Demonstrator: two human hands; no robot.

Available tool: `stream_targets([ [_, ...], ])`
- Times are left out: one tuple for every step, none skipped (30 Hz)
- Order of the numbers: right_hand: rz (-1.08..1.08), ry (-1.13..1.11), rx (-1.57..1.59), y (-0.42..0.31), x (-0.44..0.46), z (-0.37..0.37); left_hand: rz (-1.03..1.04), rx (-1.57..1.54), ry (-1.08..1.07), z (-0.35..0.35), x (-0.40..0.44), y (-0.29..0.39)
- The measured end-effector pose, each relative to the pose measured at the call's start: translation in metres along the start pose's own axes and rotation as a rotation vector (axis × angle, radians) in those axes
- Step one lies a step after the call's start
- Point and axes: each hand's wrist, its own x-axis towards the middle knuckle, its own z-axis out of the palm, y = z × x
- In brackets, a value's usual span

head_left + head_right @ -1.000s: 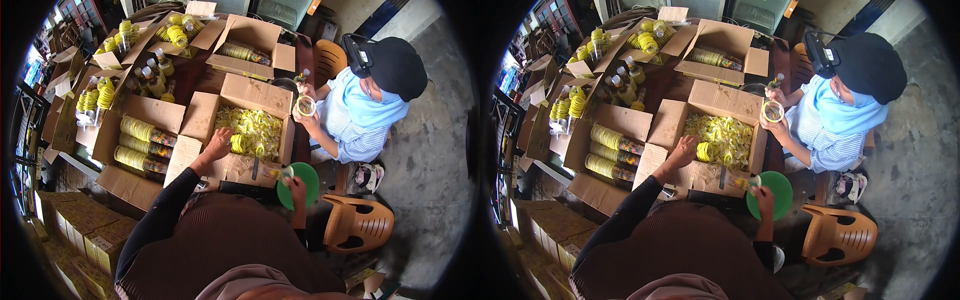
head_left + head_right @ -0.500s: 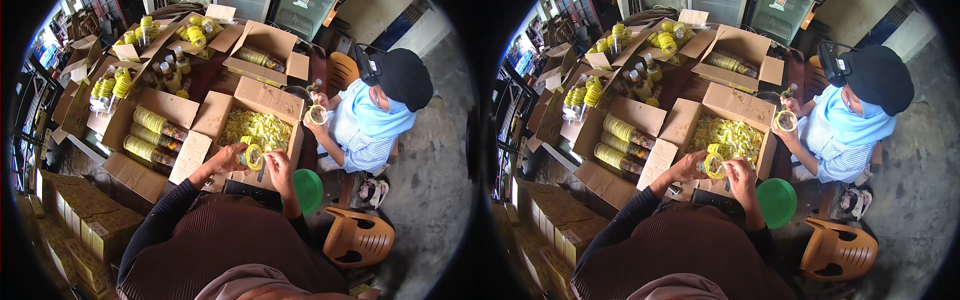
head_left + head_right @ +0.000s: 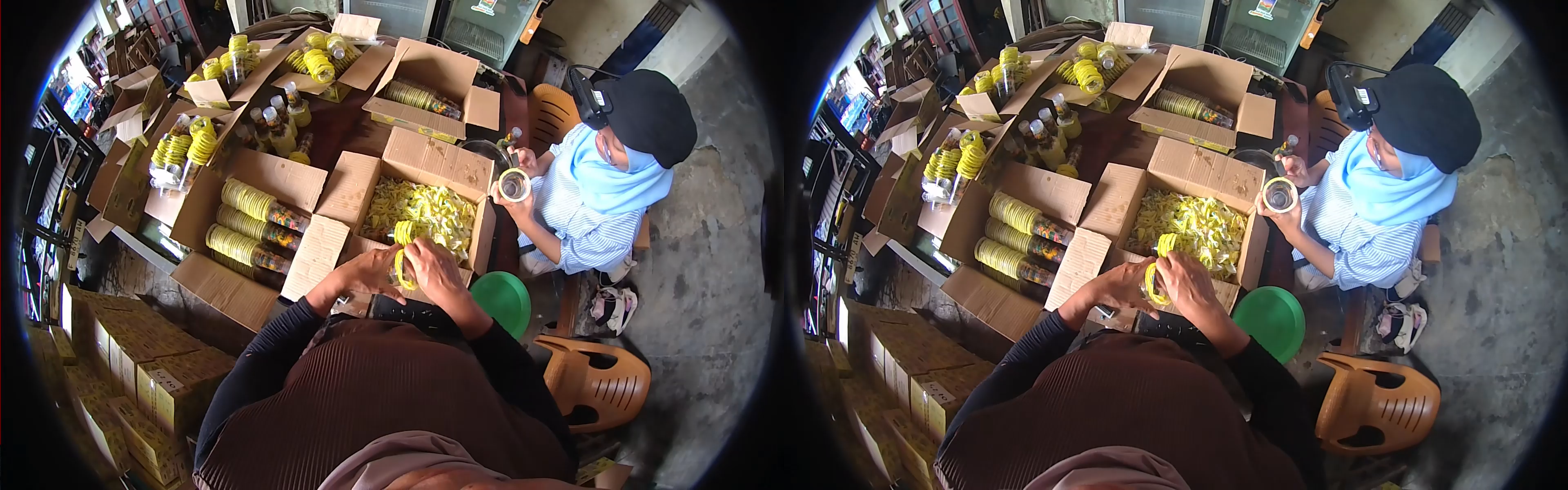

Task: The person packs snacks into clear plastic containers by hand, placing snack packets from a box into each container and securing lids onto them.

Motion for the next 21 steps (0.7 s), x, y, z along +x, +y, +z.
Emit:
stream_targets([
  [0.004,0.001,-0.001,0.000,-0.001,0.000,0.003,0.000,-0.003,0.000,0.000,-0.001],
  [-0.028,-0.018,0.008,0.001,-0.002,-0.001,0.076,-0.114,0.007,-0.001,-0.001,-0.002],
  [-0.060,-0.037,0.018,0.001,-0.002,-0.003,0.148,-0.229,0.017,-0.004,-0.003,0.000],
  [-0.047,-0.031,0.074,0.004,-0.002,-0.002,0.172,-0.345,0.002,-0.005,-0.004,0.000],
  [-0.045,-0.031,0.075,0.004,-0.003,-0.003,0.171,-0.345,0.000,-0.003,-0.005,-0.002],
  [-0.006,-0.089,0.129,0.003,-0.004,-0.007,0.207,-0.437,-0.009,0.000,-0.006,-0.004],
  [0.033,-0.149,0.182,0.001,-0.005,-0.010,0.243,-0.530,-0.019,0.003,-0.007,-0.006],
  [0.037,-0.146,0.196,-0.002,-0.005,-0.012,0.298,-0.517,0.030,0.005,-0.007,-0.006],
  [0.040,-0.149,0.197,-0.002,-0.005,-0.011,0.297,-0.519,0.028,0.006,-0.008,-0.008],
  [0.039,-0.174,0.197,-0.003,-0.005,-0.010,0.253,-0.513,-0.041,0.007,-0.009,-0.012],
  [0.037,-0.200,0.198,-0.004,-0.005,-0.009,0.209,-0.506,-0.109,0.007,-0.010,-0.014],
  [0.027,-0.163,0.231,-0.002,-0.005,-0.002,0.229,-0.510,-0.099,0.002,-0.014,-0.009],
  [0.026,-0.166,0.233,0.000,-0.007,0.001,0.227,-0.512,-0.098,0.000,-0.015,-0.011],
  [0.005,-0.186,0.281,0.003,-0.007,0.004,0.212,-0.565,-0.134,-0.001,-0.016,-0.013],
  [-0.016,-0.207,0.330,0.004,-0.006,0.005,0.197,-0.618,-0.169,-0.004,-0.018,-0.012],
  [-0.025,-0.210,0.398,0.005,-0.005,0.005,0.169,-0.547,-0.176,-0.008,-0.021,-0.008],
  [-0.024,-0.213,0.400,0.007,-0.004,0.006,0.167,-0.550,-0.177,-0.011,-0.024,-0.007],
  [-0.034,-0.248,0.494,0.009,-0.002,0.007,0.174,-0.564,-0.188,-0.013,-0.027,-0.006],
  [-0.044,-0.283,0.589,0.011,0.000,0.006,0.180,-0.579,-0.199,-0.014,-0.029,-0.007],
  [-0.063,-0.276,0.636,0.012,0.001,0.005,0.174,-0.603,-0.158,-0.012,-0.031,-0.006],
  [-0.063,-0.278,0.637,0.013,0.001,0.006,0.173,-0.605,-0.158,-0.012,-0.032,-0.007],
])
